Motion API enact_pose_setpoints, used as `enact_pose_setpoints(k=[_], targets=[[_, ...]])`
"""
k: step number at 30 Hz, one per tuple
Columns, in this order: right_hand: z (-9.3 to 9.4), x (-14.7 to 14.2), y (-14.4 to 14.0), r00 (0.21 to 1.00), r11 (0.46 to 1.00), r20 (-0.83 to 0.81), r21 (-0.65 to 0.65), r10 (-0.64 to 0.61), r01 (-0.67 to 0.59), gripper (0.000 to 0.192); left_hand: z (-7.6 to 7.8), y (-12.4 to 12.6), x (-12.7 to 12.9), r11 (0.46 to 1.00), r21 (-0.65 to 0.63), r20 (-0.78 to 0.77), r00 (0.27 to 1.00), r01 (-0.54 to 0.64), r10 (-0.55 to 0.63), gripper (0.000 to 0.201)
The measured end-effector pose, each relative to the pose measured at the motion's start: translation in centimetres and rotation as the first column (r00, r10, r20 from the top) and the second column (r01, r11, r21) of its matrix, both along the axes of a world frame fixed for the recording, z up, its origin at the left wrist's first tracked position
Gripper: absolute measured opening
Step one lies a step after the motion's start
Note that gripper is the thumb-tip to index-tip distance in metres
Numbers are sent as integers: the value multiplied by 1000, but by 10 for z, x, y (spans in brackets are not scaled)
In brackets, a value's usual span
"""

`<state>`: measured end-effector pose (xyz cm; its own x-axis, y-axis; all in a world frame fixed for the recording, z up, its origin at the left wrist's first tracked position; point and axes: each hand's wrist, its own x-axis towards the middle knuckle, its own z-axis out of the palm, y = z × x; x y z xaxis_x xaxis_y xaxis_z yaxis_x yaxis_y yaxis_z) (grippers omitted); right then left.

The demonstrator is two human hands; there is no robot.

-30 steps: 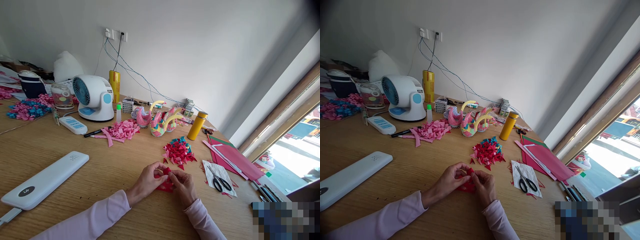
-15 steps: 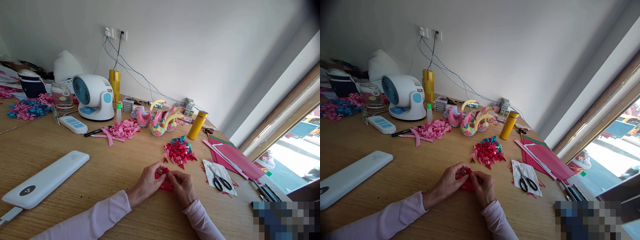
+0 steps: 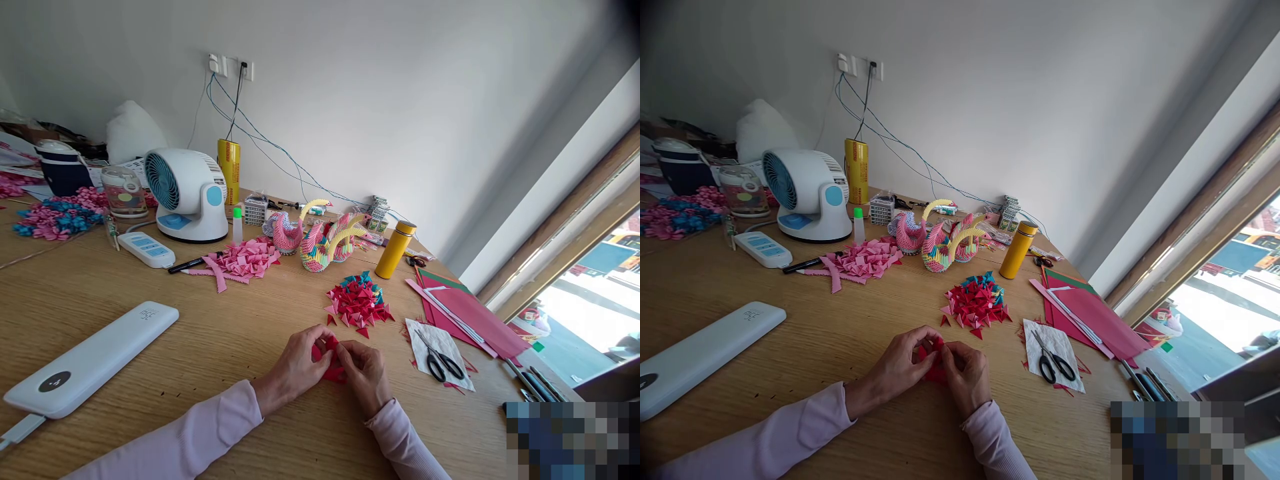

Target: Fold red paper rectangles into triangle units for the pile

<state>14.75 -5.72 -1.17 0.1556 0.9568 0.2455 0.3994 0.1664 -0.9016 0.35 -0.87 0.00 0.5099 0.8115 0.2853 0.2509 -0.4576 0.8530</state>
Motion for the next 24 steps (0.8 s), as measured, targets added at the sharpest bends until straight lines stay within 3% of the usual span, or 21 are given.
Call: enact_pose_setpoints(k=[24], targets=[[3, 0, 1, 997, 998, 55, -3, -62, 63, 35, 3, 0, -4, 994, -95, 56, 997, 51, -46, 20]])
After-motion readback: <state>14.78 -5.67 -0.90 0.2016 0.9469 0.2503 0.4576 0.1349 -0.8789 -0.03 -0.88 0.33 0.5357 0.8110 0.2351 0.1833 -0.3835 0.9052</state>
